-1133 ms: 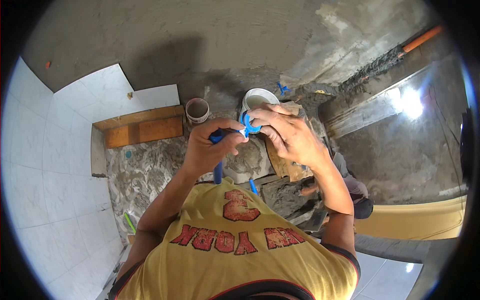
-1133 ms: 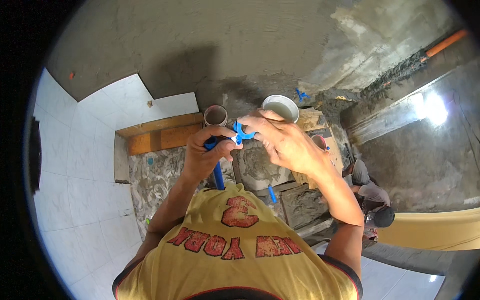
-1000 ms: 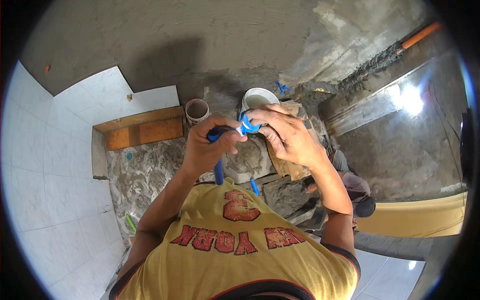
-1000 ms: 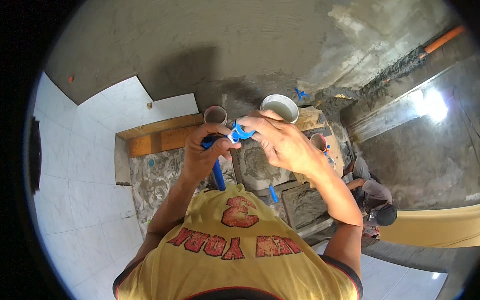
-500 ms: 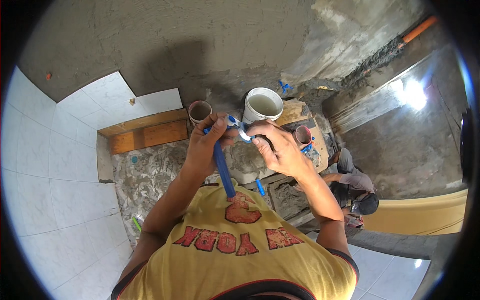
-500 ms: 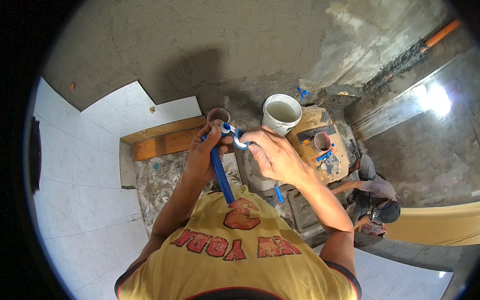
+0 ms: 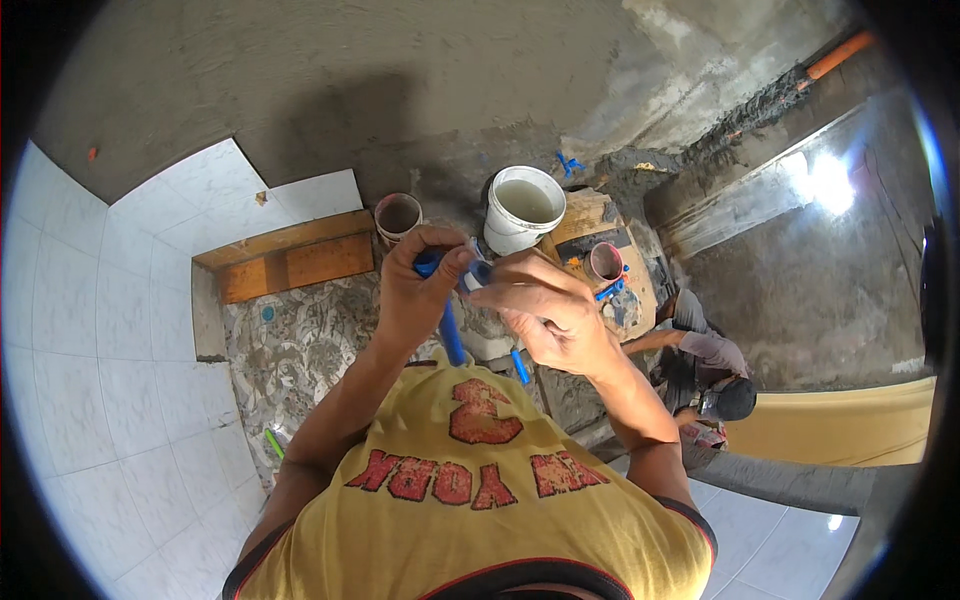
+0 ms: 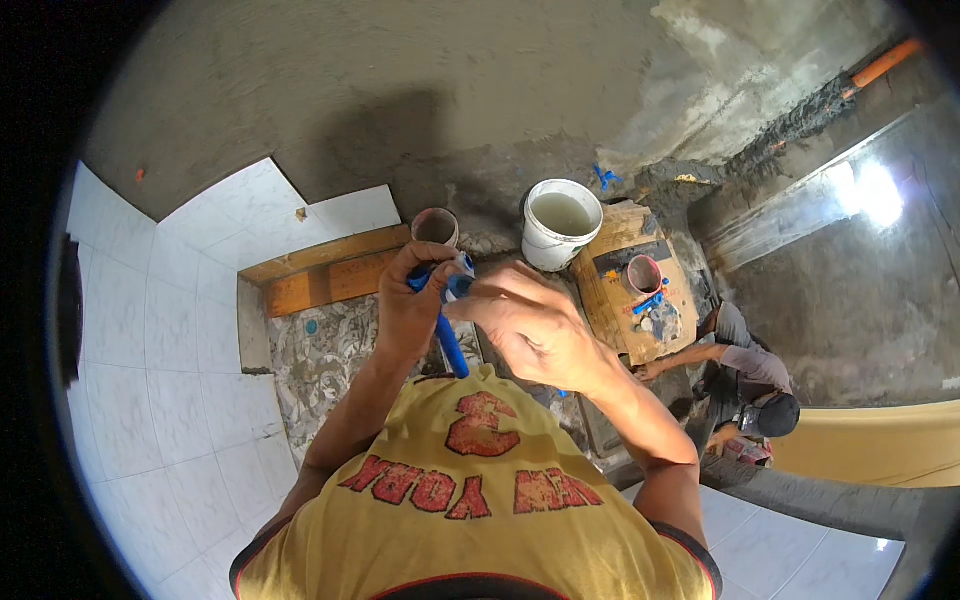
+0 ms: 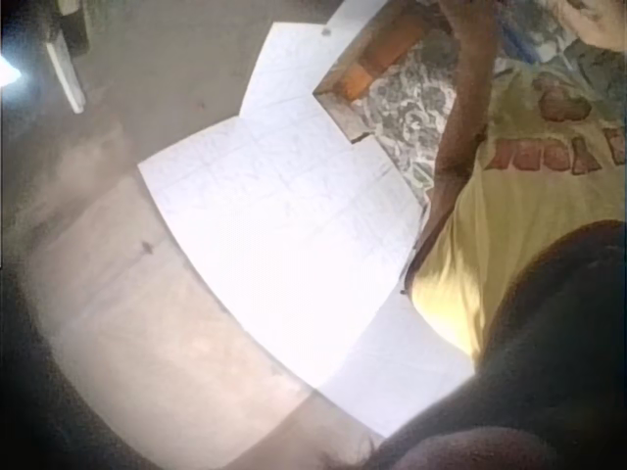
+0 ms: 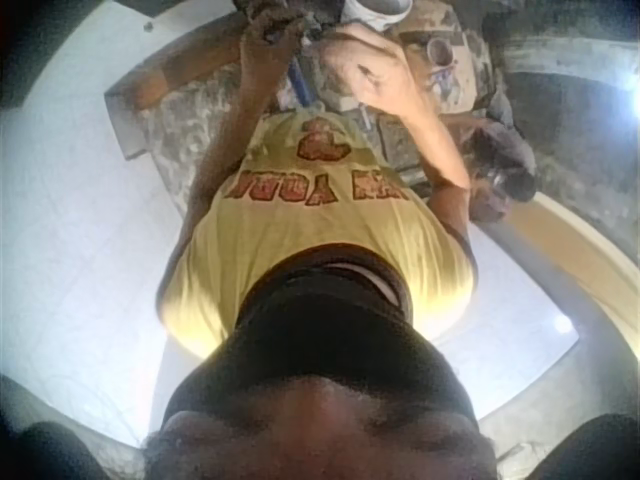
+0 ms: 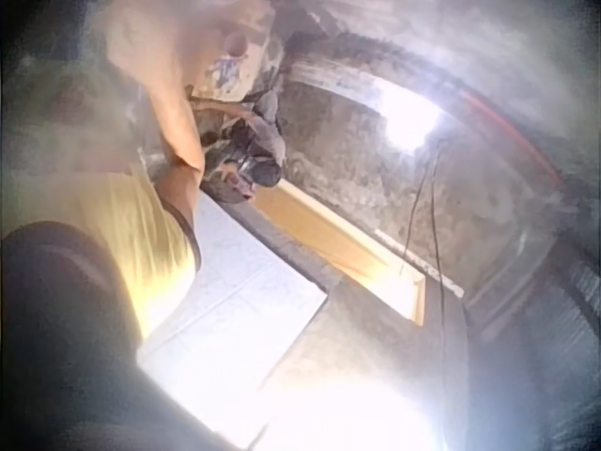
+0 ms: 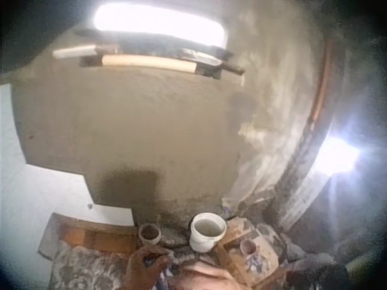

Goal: The person prepares a blue pipe by wrapping white sealant tape around a threaded end, then applies a dark substance from a small can to the pipe using a small brush, and finally spreads mortar onto a surface with a trowel to secure a plumbing fixture.

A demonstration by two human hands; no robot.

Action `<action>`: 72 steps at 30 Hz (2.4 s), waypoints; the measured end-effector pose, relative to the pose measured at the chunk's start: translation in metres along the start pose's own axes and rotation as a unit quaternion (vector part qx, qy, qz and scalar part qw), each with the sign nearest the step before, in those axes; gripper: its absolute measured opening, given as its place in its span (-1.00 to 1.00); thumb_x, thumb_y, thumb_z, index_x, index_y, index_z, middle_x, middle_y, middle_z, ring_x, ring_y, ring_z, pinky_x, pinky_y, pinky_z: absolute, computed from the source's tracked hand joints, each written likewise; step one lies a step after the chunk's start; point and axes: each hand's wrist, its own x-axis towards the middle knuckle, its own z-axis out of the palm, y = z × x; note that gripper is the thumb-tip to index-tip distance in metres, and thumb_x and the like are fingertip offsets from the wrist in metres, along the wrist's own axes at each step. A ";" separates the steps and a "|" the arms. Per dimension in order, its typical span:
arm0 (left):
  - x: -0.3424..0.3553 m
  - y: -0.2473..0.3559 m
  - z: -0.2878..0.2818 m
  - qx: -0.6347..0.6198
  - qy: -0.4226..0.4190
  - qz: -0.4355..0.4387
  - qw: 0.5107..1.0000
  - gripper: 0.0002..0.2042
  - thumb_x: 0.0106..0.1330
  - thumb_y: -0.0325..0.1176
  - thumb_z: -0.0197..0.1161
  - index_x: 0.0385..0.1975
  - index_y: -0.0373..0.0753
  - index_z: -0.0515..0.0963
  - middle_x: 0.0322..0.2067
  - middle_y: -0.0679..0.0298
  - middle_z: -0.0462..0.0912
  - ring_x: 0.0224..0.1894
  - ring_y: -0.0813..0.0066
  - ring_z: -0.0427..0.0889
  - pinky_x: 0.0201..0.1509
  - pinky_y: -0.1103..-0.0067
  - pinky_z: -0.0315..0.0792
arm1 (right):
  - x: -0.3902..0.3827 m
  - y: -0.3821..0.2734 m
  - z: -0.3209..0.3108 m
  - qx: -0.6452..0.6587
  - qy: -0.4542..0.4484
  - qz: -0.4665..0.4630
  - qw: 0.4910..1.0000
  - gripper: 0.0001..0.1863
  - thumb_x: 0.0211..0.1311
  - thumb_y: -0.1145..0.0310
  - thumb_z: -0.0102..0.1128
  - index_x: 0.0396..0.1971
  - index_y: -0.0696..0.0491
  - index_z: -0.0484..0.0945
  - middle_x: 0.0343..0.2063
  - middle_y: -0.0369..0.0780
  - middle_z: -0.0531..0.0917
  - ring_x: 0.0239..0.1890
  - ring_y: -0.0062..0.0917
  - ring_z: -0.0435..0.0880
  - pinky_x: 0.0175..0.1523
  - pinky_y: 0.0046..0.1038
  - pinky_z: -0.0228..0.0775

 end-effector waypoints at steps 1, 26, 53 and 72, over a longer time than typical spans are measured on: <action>0.000 0.002 0.001 0.028 -0.017 0.025 0.999 -0.85 0.39 -0.42 0.29 -0.16 -0.34 0.56 -0.35 0.31 0.66 -0.42 0.68 0.61 -0.40 0.72 0.53 | 0.000 0.000 -0.002 -0.026 -0.017 -0.019 0.999 -0.72 0.12 0.70 0.20 -0.17 0.11 0.67 -0.28 -0.15 0.60 -0.29 -0.40 0.63 -0.19 -0.45 0.49; -0.006 0.016 -0.002 0.024 -0.044 -0.017 0.999 -0.80 0.27 -0.48 0.39 -0.15 -0.34 0.62 -0.23 0.23 0.66 -0.35 0.62 0.65 -0.37 0.68 0.56 | 0.009 0.050 0.026 0.097 0.110 0.259 0.955 -0.77 0.28 0.61 0.13 -0.15 0.15 0.70 -0.39 -0.25 0.63 -0.37 -0.61 0.58 -0.26 -0.56 0.39; 0.016 0.009 -0.018 0.121 -0.004 0.038 0.992 -0.83 0.27 -0.52 0.38 -0.19 -0.34 0.59 -0.29 0.24 0.71 -0.31 0.64 0.65 -0.23 0.68 0.56 | 0.003 -0.020 0.017 -0.012 0.081 0.141 0.987 -0.45 -0.05 0.49 0.49 0.04 -0.01 0.60 -0.40 -0.31 0.68 -0.48 -0.52 0.49 -0.36 -0.47 0.36; -0.008 0.004 -0.013 0.104 -0.110 0.041 0.988 -0.79 0.20 -0.53 0.43 -0.20 -0.31 0.58 -0.18 0.18 0.68 -0.22 0.55 0.67 -0.20 0.63 0.56 | 0.050 0.072 0.007 0.207 0.034 0.336 0.918 -0.67 0.26 0.63 0.09 -0.01 0.18 0.66 -0.34 -0.30 0.74 -0.44 -0.77 0.57 -0.29 -0.65 0.46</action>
